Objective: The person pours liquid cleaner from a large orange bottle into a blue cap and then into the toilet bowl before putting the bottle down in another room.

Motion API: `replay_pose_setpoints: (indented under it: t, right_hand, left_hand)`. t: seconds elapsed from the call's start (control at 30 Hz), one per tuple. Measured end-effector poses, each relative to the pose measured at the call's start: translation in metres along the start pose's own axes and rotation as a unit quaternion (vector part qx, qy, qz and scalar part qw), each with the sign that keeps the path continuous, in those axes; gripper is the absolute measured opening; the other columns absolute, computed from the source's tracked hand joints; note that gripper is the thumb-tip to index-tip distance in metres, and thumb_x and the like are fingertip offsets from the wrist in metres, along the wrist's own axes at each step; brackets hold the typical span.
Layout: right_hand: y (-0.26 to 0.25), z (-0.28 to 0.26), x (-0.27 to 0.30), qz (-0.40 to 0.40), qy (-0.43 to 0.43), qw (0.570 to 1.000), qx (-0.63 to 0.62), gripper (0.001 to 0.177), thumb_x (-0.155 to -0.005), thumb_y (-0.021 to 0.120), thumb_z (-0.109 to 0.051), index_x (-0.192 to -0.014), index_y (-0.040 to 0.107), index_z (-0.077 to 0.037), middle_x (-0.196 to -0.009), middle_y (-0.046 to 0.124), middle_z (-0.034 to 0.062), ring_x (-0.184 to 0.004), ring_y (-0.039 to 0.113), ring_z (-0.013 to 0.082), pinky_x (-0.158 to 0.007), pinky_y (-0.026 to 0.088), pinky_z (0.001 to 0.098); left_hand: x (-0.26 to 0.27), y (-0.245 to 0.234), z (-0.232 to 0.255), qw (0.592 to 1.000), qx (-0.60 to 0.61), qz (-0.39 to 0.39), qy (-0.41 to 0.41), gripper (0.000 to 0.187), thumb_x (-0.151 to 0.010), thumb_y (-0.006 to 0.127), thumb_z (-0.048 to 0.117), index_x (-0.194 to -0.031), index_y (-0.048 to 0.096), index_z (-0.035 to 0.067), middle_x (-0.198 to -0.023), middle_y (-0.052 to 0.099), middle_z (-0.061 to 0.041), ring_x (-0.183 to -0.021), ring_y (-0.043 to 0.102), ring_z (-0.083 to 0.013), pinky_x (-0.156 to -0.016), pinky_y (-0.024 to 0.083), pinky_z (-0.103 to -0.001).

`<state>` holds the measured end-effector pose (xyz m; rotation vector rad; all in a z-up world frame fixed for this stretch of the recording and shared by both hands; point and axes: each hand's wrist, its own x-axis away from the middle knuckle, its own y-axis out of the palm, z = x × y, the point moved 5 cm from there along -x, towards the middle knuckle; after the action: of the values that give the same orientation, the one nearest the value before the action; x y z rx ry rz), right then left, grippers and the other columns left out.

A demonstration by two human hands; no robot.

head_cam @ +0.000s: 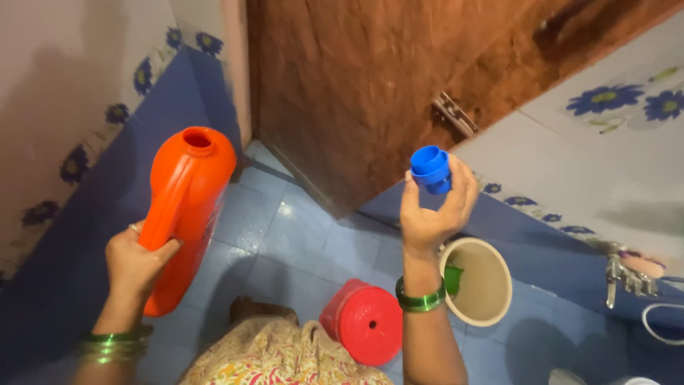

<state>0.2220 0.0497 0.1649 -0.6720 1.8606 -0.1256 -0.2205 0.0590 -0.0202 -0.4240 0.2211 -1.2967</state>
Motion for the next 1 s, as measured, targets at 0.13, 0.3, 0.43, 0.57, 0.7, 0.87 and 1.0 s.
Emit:
replay_pose_setpoints:
  t: [0.13, 0.3, 0.43, 0.57, 0.7, 0.87, 1.0]
  right_hand:
    - [0.057, -0.01, 0.012, -0.098, -0.077, 0.991, 0.049, 0.045, -0.073, 0.079, -0.008, -0.117, 0.07, -0.01, -0.116, 0.069, 0.0117, -0.111, 0.064, 0.034, -0.098, 0.05, 0.0436]
    - [0.044, 0.02, 0.046, 0.012, -0.009, 0.994, 0.107, 0.047, -0.08, 0.082, -0.012, -0.123, 0.066, -0.006, -0.119, 0.068, 0.0126, -0.11, 0.061, 0.0348, -0.097, 0.05, 0.043]
    - [0.039, 0.056, 0.059, -0.096, 0.066, 0.985, 0.124, 0.054, -0.067, 0.085, -0.012, -0.119, 0.071, -0.009, -0.114, 0.071, 0.0115, -0.102, 0.065, 0.0337, -0.087, 0.053, 0.0421]
    - [0.03, 0.096, 0.061, -0.147, 0.107, 0.974, 0.137, 0.056, -0.062, 0.09, -0.015, -0.115, 0.074, -0.008, -0.111, 0.073, 0.0146, -0.099, 0.068, 0.0355, -0.085, 0.055, 0.0427]
    - [-0.015, 0.156, 0.044, 0.059, 0.097, 0.991, 0.064, 0.055, -0.071, 0.09, -0.02, -0.119, 0.068, -0.003, -0.114, 0.071, 0.0151, -0.102, 0.07, 0.0306, -0.092, 0.056, 0.0405]
    - [-0.002, 0.288, 0.074, 0.005, 0.508, 0.751, -0.421, 0.043, -0.085, 0.079, -0.009, -0.126, 0.067, -0.002, -0.11, 0.07, 0.0128, -0.097, 0.07, 0.0268, -0.074, 0.054, 0.0378]
    - [0.007, 0.33, 0.071, 0.025, 0.493, 0.713, -0.498, 0.042, -0.088, 0.073, -0.001, -0.128, 0.06, 0.0, -0.114, 0.069, 0.0155, -0.102, 0.072, 0.0288, -0.079, 0.059, 0.0387]
  left_hand:
    - [-0.028, -0.017, -0.035, 1.0, -0.005, 0.005, 0.012, 0.044, -0.075, 0.083, 0.016, -0.115, 0.074, 0.0, -0.093, 0.077, -0.011, -0.078, 0.07, -0.0153, -0.074, 0.055, -0.032]
    - [-0.055, -0.012, -0.08, 0.999, 0.029, -0.025, -0.013, 0.05, -0.072, 0.084, 0.017, -0.118, 0.073, 0.003, -0.093, 0.078, -0.009, -0.077, 0.071, -0.0165, -0.073, 0.057, -0.034]
    - [-0.073, 0.003, -0.077, 0.993, -0.097, -0.027, 0.061, 0.052, -0.069, 0.09, 0.018, -0.117, 0.076, 0.003, -0.092, 0.077, -0.014, -0.08, 0.071, -0.0188, -0.075, 0.056, -0.036]
    - [-0.06, 0.012, -0.069, 0.998, 0.019, -0.049, 0.045, 0.045, -0.072, 0.084, 0.014, -0.114, 0.075, 0.0, -0.091, 0.079, -0.011, -0.078, 0.073, -0.0166, -0.074, 0.056, -0.032]
    - [-0.036, 0.027, -0.044, 0.993, 0.109, -0.051, -0.02, 0.038, -0.075, 0.08, 0.01, -0.112, 0.078, 0.0, -0.09, 0.079, -0.01, -0.073, 0.069, -0.0157, -0.068, 0.056, -0.033]
    - [-0.018, 0.046, -0.009, 0.99, 0.128, -0.051, 0.012, 0.037, -0.075, 0.082, 0.007, -0.111, 0.074, -0.002, -0.085, 0.075, -0.01, -0.067, 0.066, -0.0148, -0.062, 0.053, -0.033]
    - [-0.002, 0.067, -0.006, 0.985, 0.16, -0.062, -0.009, 0.038, -0.075, 0.08, 0.005, -0.113, 0.073, 0.0, -0.08, 0.073, -0.009, -0.06, 0.062, -0.0164, -0.055, 0.05, -0.033]
